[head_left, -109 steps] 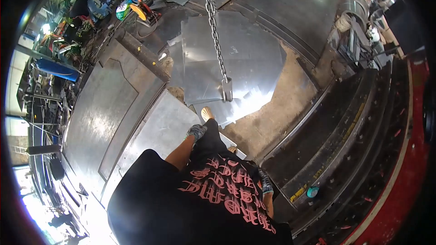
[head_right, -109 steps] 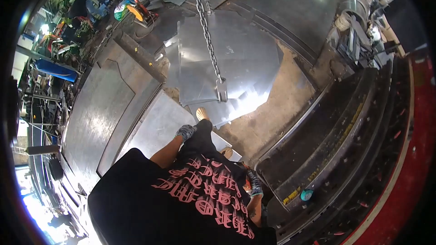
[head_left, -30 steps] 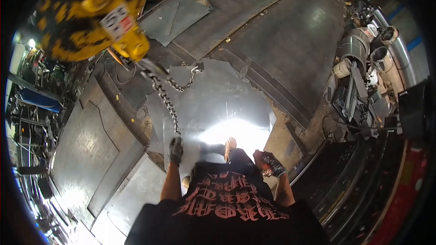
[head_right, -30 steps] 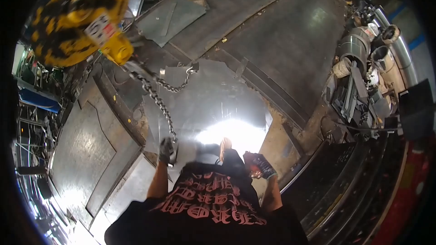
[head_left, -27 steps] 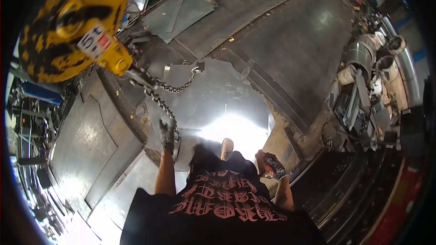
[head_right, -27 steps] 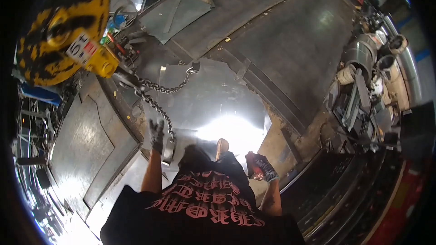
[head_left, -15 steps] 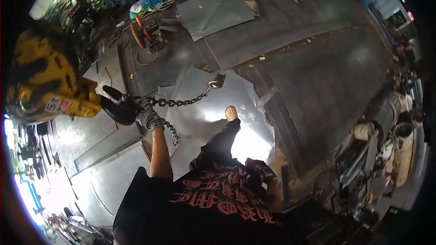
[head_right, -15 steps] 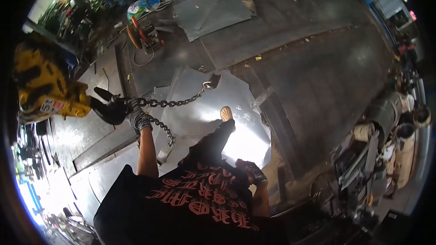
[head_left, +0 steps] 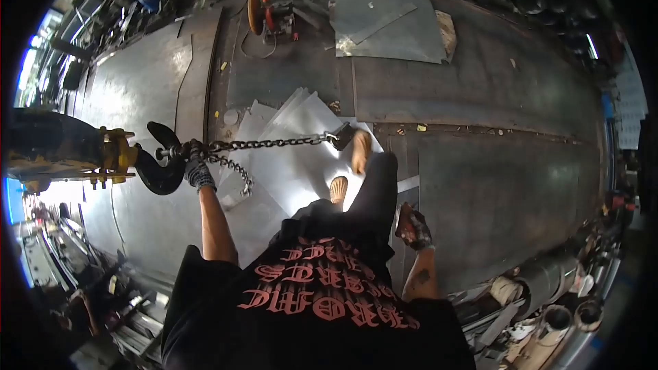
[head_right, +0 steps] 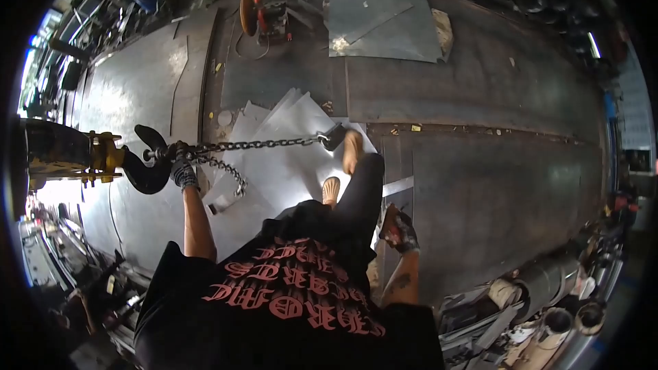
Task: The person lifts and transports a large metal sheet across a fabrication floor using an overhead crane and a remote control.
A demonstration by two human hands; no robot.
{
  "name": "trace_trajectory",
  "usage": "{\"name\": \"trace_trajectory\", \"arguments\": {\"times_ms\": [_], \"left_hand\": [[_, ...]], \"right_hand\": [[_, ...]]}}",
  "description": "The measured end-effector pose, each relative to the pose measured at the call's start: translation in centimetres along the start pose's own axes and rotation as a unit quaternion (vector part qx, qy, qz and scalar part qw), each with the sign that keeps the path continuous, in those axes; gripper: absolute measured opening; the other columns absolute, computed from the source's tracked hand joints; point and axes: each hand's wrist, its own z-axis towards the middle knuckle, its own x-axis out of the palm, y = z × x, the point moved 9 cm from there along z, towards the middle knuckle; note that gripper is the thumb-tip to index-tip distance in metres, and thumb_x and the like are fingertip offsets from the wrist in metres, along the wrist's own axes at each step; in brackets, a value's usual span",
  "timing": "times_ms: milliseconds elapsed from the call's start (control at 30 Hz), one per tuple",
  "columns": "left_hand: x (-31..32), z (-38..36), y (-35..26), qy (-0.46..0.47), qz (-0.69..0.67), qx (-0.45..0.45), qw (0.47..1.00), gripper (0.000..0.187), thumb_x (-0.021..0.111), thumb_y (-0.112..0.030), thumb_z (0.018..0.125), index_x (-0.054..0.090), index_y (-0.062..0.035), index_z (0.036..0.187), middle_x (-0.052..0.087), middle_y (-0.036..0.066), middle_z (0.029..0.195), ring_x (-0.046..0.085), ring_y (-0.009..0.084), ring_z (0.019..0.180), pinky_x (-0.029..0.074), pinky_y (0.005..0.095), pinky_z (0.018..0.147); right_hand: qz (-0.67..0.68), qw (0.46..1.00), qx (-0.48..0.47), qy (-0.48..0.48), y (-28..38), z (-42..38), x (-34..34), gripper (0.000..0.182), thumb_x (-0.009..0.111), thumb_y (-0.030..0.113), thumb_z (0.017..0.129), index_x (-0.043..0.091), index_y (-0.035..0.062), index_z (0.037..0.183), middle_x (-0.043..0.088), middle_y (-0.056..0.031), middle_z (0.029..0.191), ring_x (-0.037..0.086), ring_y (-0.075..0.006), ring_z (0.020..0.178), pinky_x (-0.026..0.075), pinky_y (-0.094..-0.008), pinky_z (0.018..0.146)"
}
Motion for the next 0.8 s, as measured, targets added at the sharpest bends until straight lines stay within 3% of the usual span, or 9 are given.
{"name": "trace_trajectory", "arguments": {"times_ms": [167,233,433,467,533,600,633,700,800], "left_hand": [[0.0,-1.1,-0.3,0.021,-0.106,0.062,0.992,0.057,0.06,-0.056,0.082,0.068,-0.0048,0.106,0.067,0.012,0.108,0.06,0.0234,0.099,0.043,0.0344,0.087],[-0.6,-1.5,0.4,-0.001,-0.071,0.023,0.997,0.05,0.062,-0.048,0.085,0.067,-0.0047,0.11,0.067,0.011,0.106,0.059,0.0202,0.098,0.043,0.0338,0.087],[2.9,-0.5,2.7,0.014,-0.326,0.072,0.942,0.041,0.065,-0.039,0.085,0.066,-0.0039,0.106,0.068,0.008,0.096,0.061,0.019,0.088,0.046,0.0319,0.081],[4.4,1.3,1.5,0.011,-0.368,0.088,0.926,0.042,0.066,-0.042,0.084,0.066,-0.0039,0.103,0.068,0.009,0.095,0.061,0.0195,0.086,0.047,0.0321,0.08],[1.8,0.3,6.7,0.007,-0.047,0.117,0.992,0.043,0.058,-0.045,0.088,0.066,-0.0037,0.094,0.067,0.009,0.089,0.059,0.0213,0.08,0.046,0.0359,0.076],[1.5,-1.9,-0.1,0.05,-0.098,0.173,0.979,0.042,0.053,-0.044,0.092,0.066,-0.0037,0.097,0.065,0.008,0.085,0.058,0.0245,0.081,0.045,0.0386,0.077],[5.6,3.7,8.0,0.12,-0.088,0.053,0.987,0.045,0.054,-0.045,0.092,0.063,-0.0032,0.105,0.064,0.006,0.09,0.058,0.024,0.083,0.044,0.037,0.081],[2.0,-1.6,1.8,0.017,-0.059,0.198,0.978,0.039,0.056,-0.04,0.092,0.06,-0.0035,0.106,0.062,0.005,0.09,0.057,0.0202,0.082,0.045,0.0341,0.079],[2.8,-1.7,1.0,-0.025,-0.071,0.181,0.981,0.034,0.058,-0.038,0.09,0.06,-0.0042,0.09,0.06,0.006,0.082,0.055,0.0205,0.075,0.043,0.0349,0.072]], "right_hand": [[-0.164,0.97,0.167,0.067,6.4,1.6,7.2,0.036,0.06,0.033,0.089,0.052,0.0144,0.119,0.06,-0.0062,0.099,0.059,-0.0218,0.07,0.036,-0.0283,0.033],[-0.258,0.961,0.005,0.1,6.4,7.9,6.1,0.033,0.06,0.03,0.088,0.054,0.0117,0.116,0.06,-0.0069,0.098,0.058,-0.0203,0.067,0.04,-0.0304,0.036],[-0.417,0.868,0.181,0.201,12.1,11.8,14.5,0.038,0.059,0.034,0.088,0.056,0.0107,0.118,0.061,-0.0103,0.105,0.063,-0.0231,0.081,0.053,-0.0385,0.066],[-0.443,0.87,0.113,0.182,14.4,13.6,15.6,0.039,0.061,0.033,0.087,0.056,0.0104,0.118,0.061,-0.0097,0.105,0.062,-0.0229,0.08,0.053,-0.0378,0.063],[-0.473,0.871,0.069,0.117,9.7,6.8,10.5,0.04,0.064,0.03,0.085,0.056,0.0099,0.119,0.061,-0.0085,0.104,0.062,-0.0226,0.078,0.052,-0.0363,0.056],[-0.524,0.847,-0.061,0.066,15.8,8.3,12.2,0.042,0.068,0.028,0.083,0.056,0.0093,0.119,0.061,-0.0073,0.102,0.062,-0.0222,0.076,0.052,-0.0349,0.05],[-0.474,0.872,-0.099,0.067,15.5,10.4,10.3,0.043,0.068,0.026,0.082,0.056,0.0083,0.119,0.062,-0.0062,0.101,0.062,-0.0215,0.074,0.052,-0.0339,0.053],[-0.431,0.889,-0.133,0.075,15.2,10.5,8.1,0.043,0.069,0.024,0.082,0.056,0.0073,0.119,0.063,-0.005,0.099,0.061,-0.0209,0.072,0.053,-0.0329,0.056],[-0.455,0.883,0.109,0.035,13.1,6.9,7.6,0.035,0.066,0.028,0.084,0.06,0.0067,0.111,0.063,-0.0051,0.096,0.06,-0.0185,0.072,0.052,-0.0377,0.061]]}}
